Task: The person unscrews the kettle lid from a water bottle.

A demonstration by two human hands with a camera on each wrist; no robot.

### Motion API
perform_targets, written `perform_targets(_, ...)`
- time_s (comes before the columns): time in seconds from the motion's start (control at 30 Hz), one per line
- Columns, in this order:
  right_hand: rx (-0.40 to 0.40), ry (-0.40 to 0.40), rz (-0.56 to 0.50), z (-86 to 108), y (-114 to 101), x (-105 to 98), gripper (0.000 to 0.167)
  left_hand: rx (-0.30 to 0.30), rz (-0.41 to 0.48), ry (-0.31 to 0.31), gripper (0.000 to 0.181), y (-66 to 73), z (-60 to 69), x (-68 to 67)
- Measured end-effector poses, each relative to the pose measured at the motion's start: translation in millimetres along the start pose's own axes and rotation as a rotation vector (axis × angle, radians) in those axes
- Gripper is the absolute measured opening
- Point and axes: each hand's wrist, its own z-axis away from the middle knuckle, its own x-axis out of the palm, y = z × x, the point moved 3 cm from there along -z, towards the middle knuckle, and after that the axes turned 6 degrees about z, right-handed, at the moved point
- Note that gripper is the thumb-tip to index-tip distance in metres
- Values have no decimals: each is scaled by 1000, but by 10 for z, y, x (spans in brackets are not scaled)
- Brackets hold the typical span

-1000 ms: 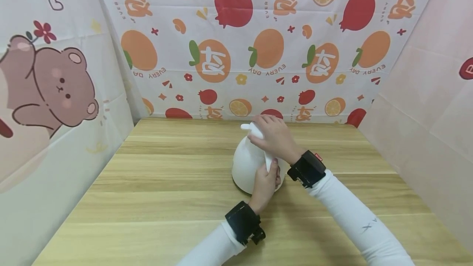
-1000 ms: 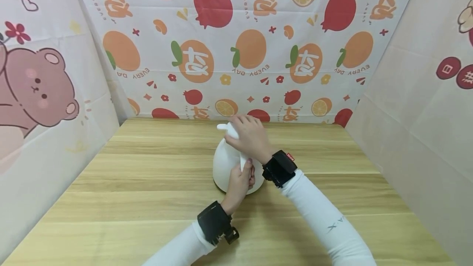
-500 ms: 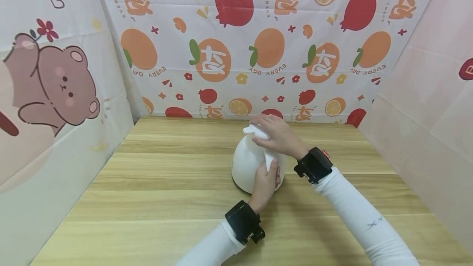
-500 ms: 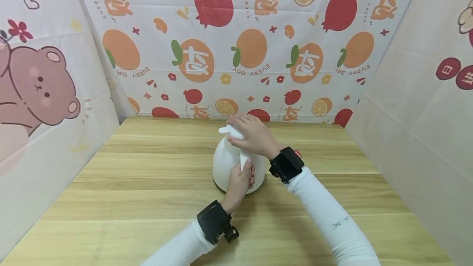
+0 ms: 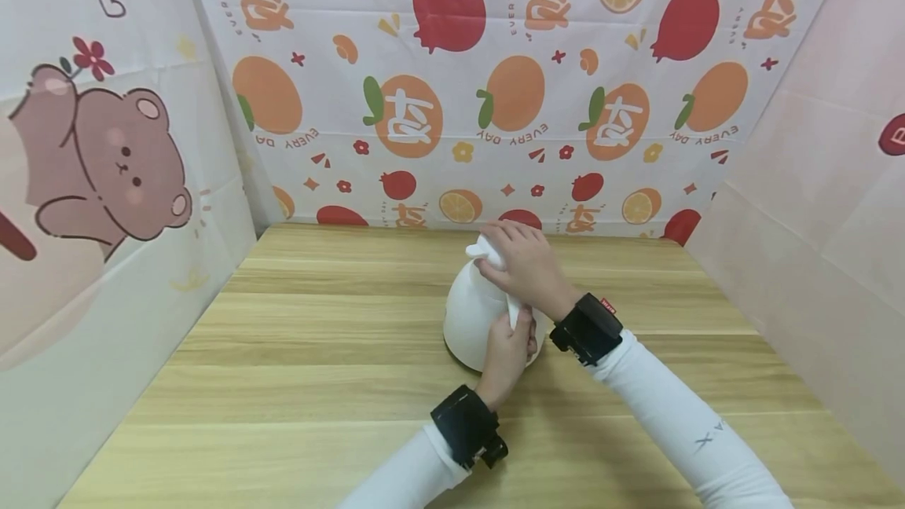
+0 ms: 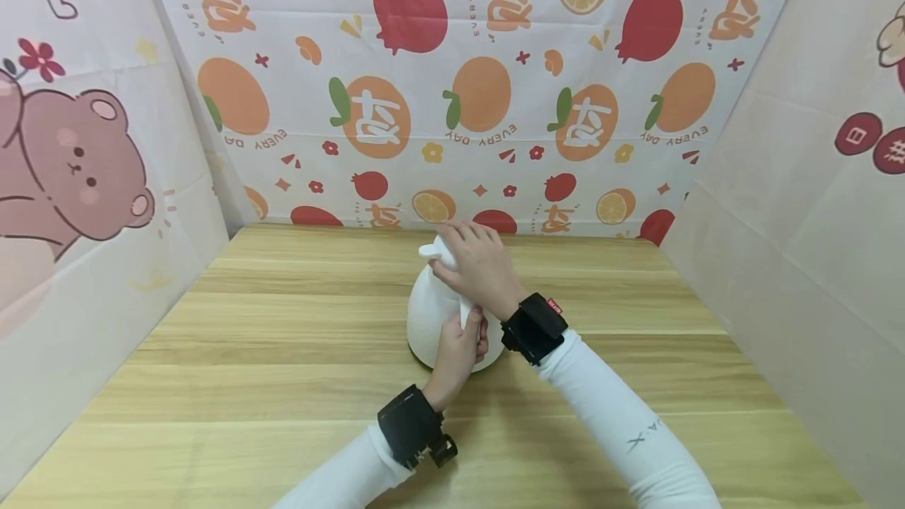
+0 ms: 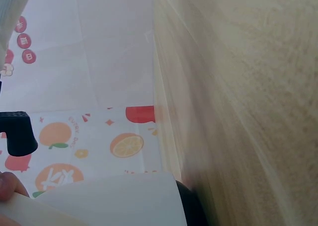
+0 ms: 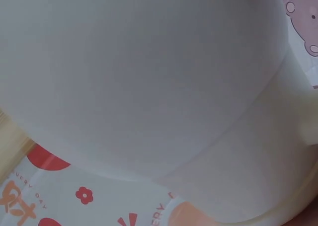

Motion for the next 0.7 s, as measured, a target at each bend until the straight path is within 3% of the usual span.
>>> perform_targets(0.3,-34,3,-59,20,39,-9,47,-1,-9,20,38,-5,18,5)
perform_targets(0.7,-204,-33,-176,33,148,-38,45,32,-29,20,36,21,28,12)
